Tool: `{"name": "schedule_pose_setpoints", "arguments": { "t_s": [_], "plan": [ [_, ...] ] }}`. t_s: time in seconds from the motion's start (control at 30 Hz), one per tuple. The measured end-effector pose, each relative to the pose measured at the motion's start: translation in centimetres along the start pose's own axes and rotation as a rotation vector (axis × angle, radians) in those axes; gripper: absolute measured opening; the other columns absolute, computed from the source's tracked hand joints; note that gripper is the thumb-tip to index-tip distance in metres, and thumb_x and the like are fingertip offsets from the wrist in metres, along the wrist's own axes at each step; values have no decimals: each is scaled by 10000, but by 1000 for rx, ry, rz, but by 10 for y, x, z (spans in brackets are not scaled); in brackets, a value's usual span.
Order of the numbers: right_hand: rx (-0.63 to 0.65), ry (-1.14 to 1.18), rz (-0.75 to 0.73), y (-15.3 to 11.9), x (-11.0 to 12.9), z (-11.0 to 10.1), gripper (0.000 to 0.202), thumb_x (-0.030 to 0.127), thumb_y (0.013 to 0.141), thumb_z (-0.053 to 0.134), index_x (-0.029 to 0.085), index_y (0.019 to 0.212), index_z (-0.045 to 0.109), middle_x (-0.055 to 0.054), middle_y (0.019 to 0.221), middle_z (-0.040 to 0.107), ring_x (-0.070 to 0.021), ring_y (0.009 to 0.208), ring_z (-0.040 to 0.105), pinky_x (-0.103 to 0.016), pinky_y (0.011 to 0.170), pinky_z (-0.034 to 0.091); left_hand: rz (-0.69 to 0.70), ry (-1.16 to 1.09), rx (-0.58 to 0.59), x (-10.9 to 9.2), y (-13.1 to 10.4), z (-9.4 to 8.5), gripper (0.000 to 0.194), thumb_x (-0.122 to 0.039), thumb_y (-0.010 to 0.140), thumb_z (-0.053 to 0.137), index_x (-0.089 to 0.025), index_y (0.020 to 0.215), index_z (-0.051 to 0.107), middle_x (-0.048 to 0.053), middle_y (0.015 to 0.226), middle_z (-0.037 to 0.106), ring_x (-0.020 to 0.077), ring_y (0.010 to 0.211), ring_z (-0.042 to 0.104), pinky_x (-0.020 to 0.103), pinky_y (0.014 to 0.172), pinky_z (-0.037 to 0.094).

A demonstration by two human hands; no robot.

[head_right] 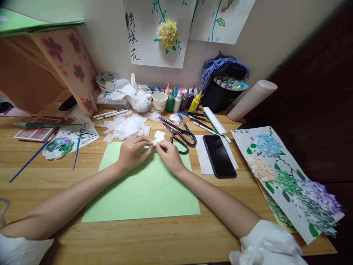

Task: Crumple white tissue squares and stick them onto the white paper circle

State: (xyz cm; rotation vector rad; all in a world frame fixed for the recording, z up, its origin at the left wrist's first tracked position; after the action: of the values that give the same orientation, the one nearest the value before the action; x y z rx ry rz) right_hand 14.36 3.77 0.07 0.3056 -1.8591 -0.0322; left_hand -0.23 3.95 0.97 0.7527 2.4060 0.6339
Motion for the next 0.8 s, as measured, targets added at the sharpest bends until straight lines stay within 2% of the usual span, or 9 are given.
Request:
{"name": "schedule_pose_setpoints", "arguments": {
  "t_s": [0.37, 0.8],
  "plan": [
    [8, -14, -21, -1, -5, 2, 162, 256, 819, 525, 160, 781, 649, -51, 807, 610, -159, 757, 559, -270, 673, 429, 16, -55, -111, 2, 1, 0, 119, -271, 788, 576, -199, 749, 662, 4, 735, 662, 130, 694, 551, 263, 616, 392],
    [-14, -17, -20, -1, -7, 1, 163, 281, 800, 543, 165, 758, 649, -54, 808, 625, -162, 743, 567, -272, 648, 439, -1, -91, -105, 2, 1, 0, 105, -256, 777, 587, -190, 745, 662, 7, 726, 659, 128, 686, 550, 253, 614, 406]
  ]
}}
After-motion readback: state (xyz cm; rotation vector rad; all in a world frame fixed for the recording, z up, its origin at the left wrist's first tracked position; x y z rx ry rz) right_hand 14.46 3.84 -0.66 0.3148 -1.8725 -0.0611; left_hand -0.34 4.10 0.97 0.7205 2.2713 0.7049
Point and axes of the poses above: each hand's wrist, its own y-axis towards the middle knuckle, its own z-axis out of the palm, x = y × z, the point moved 3 cm from there along y, towards the middle knuckle
